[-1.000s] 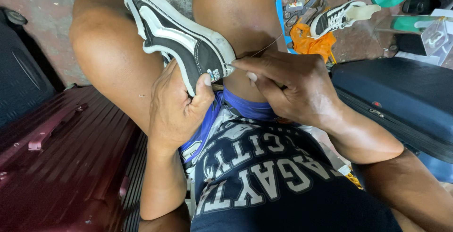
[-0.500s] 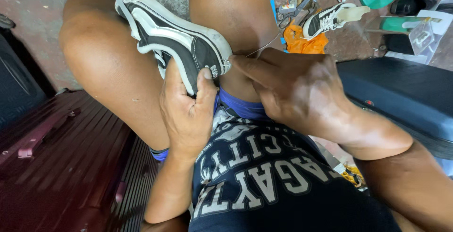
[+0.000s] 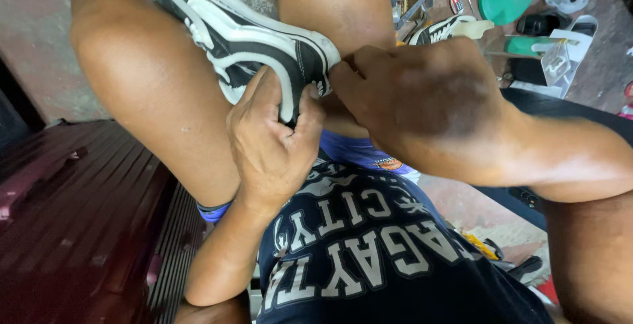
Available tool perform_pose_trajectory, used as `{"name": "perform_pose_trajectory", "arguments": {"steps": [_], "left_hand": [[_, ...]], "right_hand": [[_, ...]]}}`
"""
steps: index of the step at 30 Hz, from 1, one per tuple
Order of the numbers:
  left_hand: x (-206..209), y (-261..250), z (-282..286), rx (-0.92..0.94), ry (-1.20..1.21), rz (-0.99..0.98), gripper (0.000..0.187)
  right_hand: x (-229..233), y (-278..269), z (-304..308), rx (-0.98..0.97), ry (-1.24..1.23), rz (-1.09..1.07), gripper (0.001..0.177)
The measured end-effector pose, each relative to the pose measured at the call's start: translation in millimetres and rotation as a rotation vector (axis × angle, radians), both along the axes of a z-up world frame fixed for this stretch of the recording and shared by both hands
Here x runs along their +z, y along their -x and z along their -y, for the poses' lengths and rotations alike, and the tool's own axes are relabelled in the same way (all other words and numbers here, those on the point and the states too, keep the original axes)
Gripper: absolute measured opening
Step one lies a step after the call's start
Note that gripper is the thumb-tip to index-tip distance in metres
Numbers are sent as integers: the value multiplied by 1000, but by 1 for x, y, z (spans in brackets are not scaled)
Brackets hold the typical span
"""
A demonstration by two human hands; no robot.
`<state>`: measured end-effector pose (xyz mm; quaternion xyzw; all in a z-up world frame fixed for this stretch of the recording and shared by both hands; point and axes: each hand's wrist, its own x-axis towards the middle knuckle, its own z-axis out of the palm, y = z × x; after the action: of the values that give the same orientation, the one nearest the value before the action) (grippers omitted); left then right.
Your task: The person sits on the floor and sews a black and white sneaker using a needle and white thread. They repeatedly push the needle through the shoe's upper and pull the thread to secure stitches.
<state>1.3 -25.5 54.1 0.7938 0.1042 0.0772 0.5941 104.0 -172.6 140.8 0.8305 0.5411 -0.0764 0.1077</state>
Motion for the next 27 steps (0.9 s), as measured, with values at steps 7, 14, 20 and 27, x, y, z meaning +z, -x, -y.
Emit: {"name": "perform_pose_trajectory", "arguments": {"steps": [7, 14, 20, 27], "left_hand": [[-6, -4, -6, 0, -34, -83, 16], [5, 22, -31, 175, -17, 105, 8], [28, 55, -52, 366, -384, -75, 12], [11, 1, -33, -185, -169, -128, 19]], "right_hand": [[-14, -12, -19, -89, 76, -162, 42], [-2, -20, 1, -192, -201, -410, 26], [0, -15, 2, -176, -255, -287, 18], [-2, -13, 3, -178, -246, -273, 19]]}}
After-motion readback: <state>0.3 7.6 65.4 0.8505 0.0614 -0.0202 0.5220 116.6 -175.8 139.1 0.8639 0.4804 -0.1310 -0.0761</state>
